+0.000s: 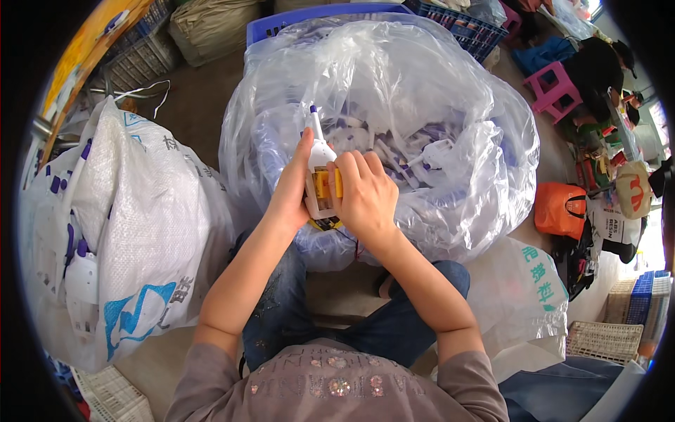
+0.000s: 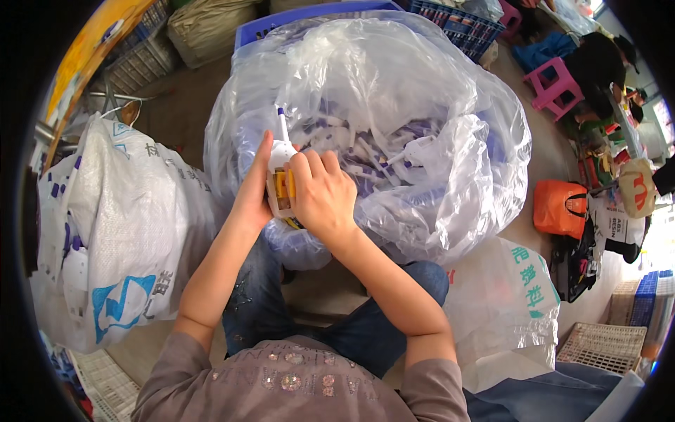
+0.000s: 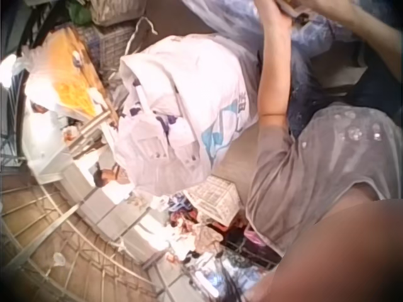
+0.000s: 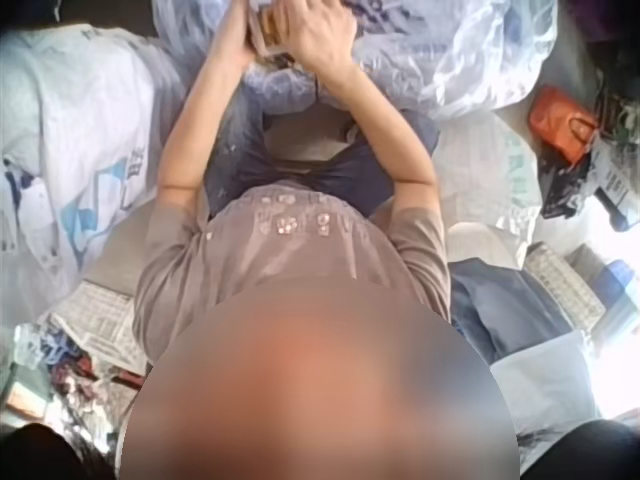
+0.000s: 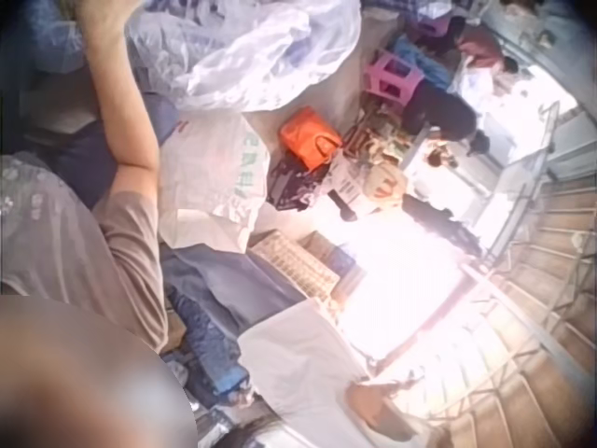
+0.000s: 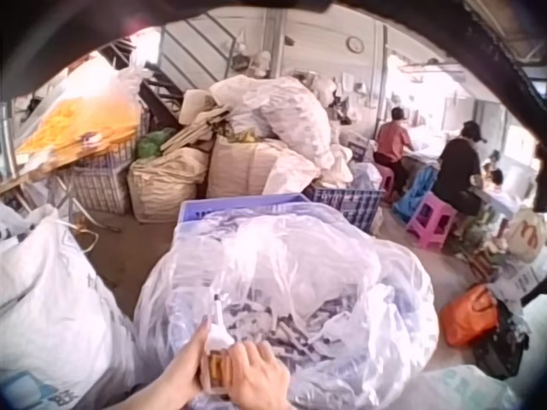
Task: Testing toy walkie-talkies by connecting them to a power tester and checking for signal lights.
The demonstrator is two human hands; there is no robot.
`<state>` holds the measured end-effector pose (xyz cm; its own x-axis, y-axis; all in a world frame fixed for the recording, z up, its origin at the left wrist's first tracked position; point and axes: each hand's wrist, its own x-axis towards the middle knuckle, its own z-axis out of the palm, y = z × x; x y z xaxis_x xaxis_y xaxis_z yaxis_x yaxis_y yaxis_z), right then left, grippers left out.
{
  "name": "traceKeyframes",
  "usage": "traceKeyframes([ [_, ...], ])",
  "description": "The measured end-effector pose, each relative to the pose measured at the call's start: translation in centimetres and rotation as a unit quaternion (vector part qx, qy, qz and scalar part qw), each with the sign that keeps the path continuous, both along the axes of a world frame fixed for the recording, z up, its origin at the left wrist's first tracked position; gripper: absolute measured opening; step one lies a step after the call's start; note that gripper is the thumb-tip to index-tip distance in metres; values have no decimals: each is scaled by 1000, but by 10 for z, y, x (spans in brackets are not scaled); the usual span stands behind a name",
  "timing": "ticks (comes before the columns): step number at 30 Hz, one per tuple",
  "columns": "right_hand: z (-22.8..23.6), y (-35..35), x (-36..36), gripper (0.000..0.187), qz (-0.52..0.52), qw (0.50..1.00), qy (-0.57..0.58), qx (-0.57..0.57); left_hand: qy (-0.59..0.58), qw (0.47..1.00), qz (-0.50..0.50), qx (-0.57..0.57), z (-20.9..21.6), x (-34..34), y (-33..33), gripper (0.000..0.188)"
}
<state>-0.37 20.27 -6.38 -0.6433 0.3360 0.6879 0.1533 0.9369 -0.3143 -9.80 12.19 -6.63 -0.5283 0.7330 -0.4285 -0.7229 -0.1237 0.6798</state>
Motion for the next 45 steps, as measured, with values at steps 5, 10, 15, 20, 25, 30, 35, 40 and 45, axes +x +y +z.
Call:
traceKeyframes([
  [5,0,-10,-3,17,15,1000,-16,-14,-23,997,76,1,-1,0,-3,42],
  [10,0,-18,0,15,72,996,-43,-38,-11,998,51,-24,7,-2,-13,40],
  [15,-4,-22,4,16,99,992,-41,-61,-11,999,41,-34,4,-2,-15,40],
  [20,-13,-15,1,17,95,993,-29,-64,28,996,61,-51,2,1,-10,40],
  [25,-9,-4,-2,16,66,997,-7,-47,55,997,45,-29,4,7,0,39],
  [30,-2,5,0,13,24,998,17,-54,41,999,11,-1,5,6,5,43],
  [35,4,25,3,15,144,878,136,-435,83,990,-53,106,4,-10,-13,74],
  [40,23,6,21,27,282,433,219,-828,181,947,-123,233,15,-4,-18,85],
  [45,-5,-22,26,39,420,375,92,-821,121,905,-211,349,24,0,-16,107],
])
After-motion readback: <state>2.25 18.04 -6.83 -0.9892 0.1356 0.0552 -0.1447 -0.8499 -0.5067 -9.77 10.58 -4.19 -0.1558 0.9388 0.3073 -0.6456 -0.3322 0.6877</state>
